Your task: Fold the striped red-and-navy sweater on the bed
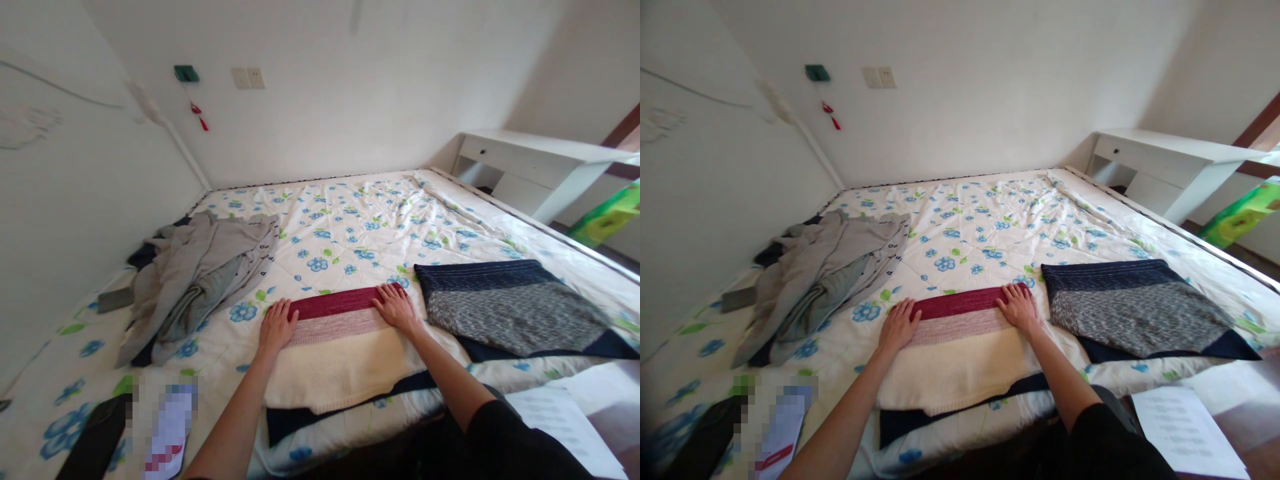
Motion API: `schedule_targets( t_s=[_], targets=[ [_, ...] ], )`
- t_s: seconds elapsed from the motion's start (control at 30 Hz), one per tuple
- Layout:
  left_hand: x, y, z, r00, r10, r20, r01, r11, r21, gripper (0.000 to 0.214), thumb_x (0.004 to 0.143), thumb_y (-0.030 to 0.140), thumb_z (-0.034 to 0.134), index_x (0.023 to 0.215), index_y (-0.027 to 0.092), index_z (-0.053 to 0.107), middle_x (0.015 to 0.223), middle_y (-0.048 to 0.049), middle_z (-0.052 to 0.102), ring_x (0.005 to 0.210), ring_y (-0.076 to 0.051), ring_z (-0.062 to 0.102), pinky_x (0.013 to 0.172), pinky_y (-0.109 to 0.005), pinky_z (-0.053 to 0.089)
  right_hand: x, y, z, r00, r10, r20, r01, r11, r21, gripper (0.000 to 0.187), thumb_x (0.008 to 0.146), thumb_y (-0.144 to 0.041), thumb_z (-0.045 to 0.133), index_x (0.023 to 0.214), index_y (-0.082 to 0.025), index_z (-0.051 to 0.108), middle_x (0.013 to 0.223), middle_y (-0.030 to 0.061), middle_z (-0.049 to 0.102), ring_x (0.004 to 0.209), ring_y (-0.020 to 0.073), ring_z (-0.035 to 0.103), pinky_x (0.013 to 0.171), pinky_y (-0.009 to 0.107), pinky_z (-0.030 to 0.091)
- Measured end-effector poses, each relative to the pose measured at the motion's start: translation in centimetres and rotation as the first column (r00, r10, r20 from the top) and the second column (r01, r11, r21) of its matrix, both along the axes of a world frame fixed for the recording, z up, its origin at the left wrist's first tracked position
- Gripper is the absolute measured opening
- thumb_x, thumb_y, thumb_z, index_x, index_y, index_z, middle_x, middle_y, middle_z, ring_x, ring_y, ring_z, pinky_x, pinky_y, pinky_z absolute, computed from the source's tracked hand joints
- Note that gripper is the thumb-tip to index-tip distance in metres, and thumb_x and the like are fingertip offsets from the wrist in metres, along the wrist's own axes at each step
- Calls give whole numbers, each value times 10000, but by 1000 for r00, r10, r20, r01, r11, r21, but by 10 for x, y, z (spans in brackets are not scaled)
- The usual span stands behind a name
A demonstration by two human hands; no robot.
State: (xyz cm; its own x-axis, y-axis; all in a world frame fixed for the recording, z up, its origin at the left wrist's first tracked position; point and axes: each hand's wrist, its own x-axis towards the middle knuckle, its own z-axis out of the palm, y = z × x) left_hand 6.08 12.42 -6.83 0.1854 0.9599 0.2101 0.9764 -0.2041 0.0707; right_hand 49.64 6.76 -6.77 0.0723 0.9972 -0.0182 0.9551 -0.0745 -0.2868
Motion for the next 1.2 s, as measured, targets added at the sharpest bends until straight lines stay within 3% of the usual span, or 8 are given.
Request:
schedule_targets(
  t_s=[0.17,0.3,0.47,0.57,0.67,0.87,1.03,1.2],
  targets=[
    [-24,-3,2,995,98,27,-97,994,-41,718,1129,498,362,1696,114,576,1804,-181,509,1676,-363,481,1383,-574,382,22,-5,-1,997,-79,22,80,996,-36,769,1183,-632,290,1822,-215,394,1902,106,308,1787,300,187,1434,561,90],
    [-27,-3,16,988,152,16,-149,981,-123,718,1127,511,379,1712,139,565,1829,-149,473,1697,-413,434,1393,-654,331,7,-1,8,991,-133,20,133,991,-31,806,1181,-618,302,1813,-126,390,1889,170,318,1781,338,209,1434,584,87],
    [42,-10,27,999,-28,35,27,999,18,659,1126,353,369,1738,180,543,1786,-119,550,1698,-392,430,1398,-648,310,-78,11,28,996,44,-82,-38,997,73,823,1183,-609,331,1827,-97,335,1884,183,324,1783,344,213,1445,554,84],
    [92,-20,16,972,-226,61,226,974,1,640,1103,243,391,1713,224,583,1734,-82,622,1640,-306,523,1394,-543,358,-137,14,32,959,243,-147,-238,970,52,725,1199,-532,326,1817,-157,380,1876,143,362,1775,314,246,1446,563,115],
    [112,-27,3,967,-244,77,247,968,-38,613,1112,239,394,1681,231,622,1740,-78,615,1645,-286,522,1396,-534,362,-161,12,27,942,290,-168,-290,957,26,657,1205,-479,328,1802,-221,422,1873,107,377,1768,291,267,1443,591,125],
    [63,-19,5,991,-130,27,131,991,-37,636,1145,462,449,1708,198,579,1790,-121,542,1671,-297,496,1425,-526,302,-95,4,14,979,170,-116,-167,985,37,789,1173,-658,371,1818,-204,395,1888,108,337,1771,299,252,1452,537,101],
    [17,-10,11,998,-57,6,57,998,-24,635,1142,473,440,1674,178,621,1776,-131,558,1677,-332,488,1420,-538,317,-30,2,5,998,52,-36,-52,999,-2,802,1179,-668,330,1824,-194,379,1897,113,313,1775,322,236,1442,567,109],
    [-4,-7,5,1000,-2,6,2,1000,1,651,1138,473,426,1674,156,614,1775,-149,561,1669,-333,498,1421,-518,315,5,-3,0,1000,-20,25,20,1000,-2,797,1184,-644,325,1817,-164,388,1885,124,349,1775,291,236,1446,509,117]
  ],
)
